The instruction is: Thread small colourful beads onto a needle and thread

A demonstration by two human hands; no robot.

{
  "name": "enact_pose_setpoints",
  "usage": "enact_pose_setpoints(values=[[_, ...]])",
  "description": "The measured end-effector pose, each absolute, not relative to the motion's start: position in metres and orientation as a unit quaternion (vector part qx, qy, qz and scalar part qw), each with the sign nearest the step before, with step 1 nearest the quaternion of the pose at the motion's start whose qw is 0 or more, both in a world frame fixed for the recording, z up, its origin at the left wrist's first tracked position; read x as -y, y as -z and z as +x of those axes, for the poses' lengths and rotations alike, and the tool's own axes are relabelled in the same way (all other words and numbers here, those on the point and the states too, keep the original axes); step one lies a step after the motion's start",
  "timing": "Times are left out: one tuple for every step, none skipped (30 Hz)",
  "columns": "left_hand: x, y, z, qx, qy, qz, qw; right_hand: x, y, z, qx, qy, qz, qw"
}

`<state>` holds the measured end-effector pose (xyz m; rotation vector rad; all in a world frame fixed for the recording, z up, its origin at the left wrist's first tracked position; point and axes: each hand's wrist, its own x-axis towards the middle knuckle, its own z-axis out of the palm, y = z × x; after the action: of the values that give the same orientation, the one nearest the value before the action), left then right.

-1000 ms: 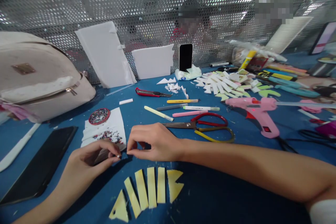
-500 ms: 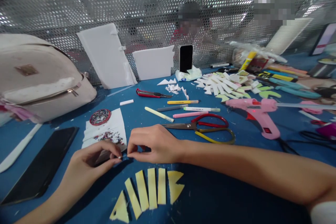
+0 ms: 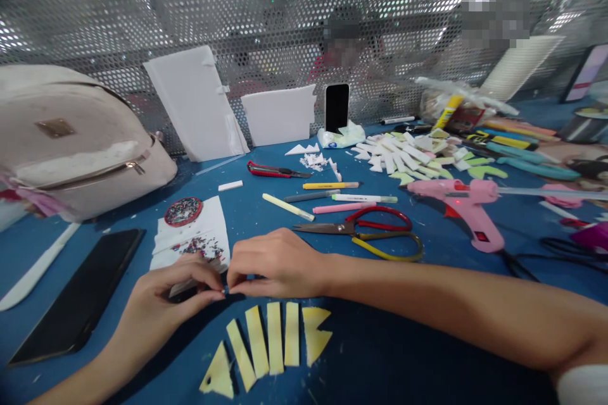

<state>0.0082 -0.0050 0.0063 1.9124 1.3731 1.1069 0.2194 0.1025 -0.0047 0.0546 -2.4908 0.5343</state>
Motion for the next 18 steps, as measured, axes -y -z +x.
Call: enact_pose_setpoints(values=[[0.005, -0.006, 0.008, -0.508, -0.408, 0.711, 0.266, -0.103, 0.005, 0.22, 0.936, -0.202, 0.018, 0.287], [0.005, -0.006, 0.008, -0.507, -0.405, 0.714, 0.263, -0.103, 0.005, 0.22, 0.937, -0.204, 0.016, 0.284], [0.005, -0.006, 0.008, -0.505, -0.404, 0.717, 0.259, -0.102, 0.005, 0.22, 0.936, -0.206, 0.014, 0.284], [0.005, -0.006, 0.008, -0.504, -0.4, 0.722, 0.254, -0.102, 0.005, 0.22, 0.936, -0.207, 0.012, 0.284], [0.004, -0.006, 0.008, -0.503, -0.396, 0.727, 0.248, -0.102, 0.005, 0.219, 0.936, -0.205, 0.012, 0.285], [0.004, -0.006, 0.009, -0.502, -0.39, 0.733, 0.243, -0.102, 0.005, 0.219, 0.938, -0.198, 0.017, 0.285], [0.003, -0.006, 0.009, -0.502, -0.383, 0.738, 0.238, -0.102, 0.005, 0.219, 0.94, -0.188, 0.024, 0.284], [0.003, -0.006, 0.01, -0.501, -0.377, 0.743, 0.234, -0.102, 0.005, 0.219, 0.943, -0.174, 0.031, 0.283], [0.003, -0.006, 0.01, -0.501, -0.372, 0.747, 0.23, -0.102, 0.005, 0.219, 0.946, -0.16, 0.037, 0.281], [0.003, -0.006, 0.01, -0.499, -0.369, 0.751, 0.226, -0.101, 0.005, 0.219, 0.948, -0.148, 0.04, 0.279], [0.003, -0.006, 0.01, -0.496, -0.367, 0.755, 0.222, -0.101, 0.005, 0.22, 0.949, -0.143, 0.04, 0.277], [0.004, -0.005, 0.01, -0.491, -0.366, 0.76, 0.218, -0.101, 0.005, 0.22, 0.949, -0.145, 0.037, 0.276], [0.005, -0.004, 0.01, -0.482, -0.368, 0.766, 0.215, -0.102, 0.005, 0.22, 0.948, -0.155, 0.034, 0.277], [0.007, -0.004, 0.009, -0.469, -0.37, 0.774, 0.212, -0.102, 0.005, 0.22, 0.944, -0.171, 0.028, 0.281], [0.009, -0.003, 0.009, -0.454, -0.371, 0.784, 0.207, -0.103, 0.005, 0.221, 0.939, -0.19, 0.019, 0.288], [0.012, -0.002, 0.009, -0.439, -0.371, 0.794, 0.197, -0.103, 0.004, 0.221, 0.932, -0.209, 0.009, 0.295], [0.014, -0.001, 0.008, -0.426, -0.369, 0.805, 0.184, -0.104, 0.004, 0.221, 0.926, -0.226, -0.002, 0.304], [0.017, -0.001, 0.008, -0.413, -0.365, 0.817, 0.169, -0.104, 0.004, 0.22, 0.92, -0.239, -0.013, 0.31]])
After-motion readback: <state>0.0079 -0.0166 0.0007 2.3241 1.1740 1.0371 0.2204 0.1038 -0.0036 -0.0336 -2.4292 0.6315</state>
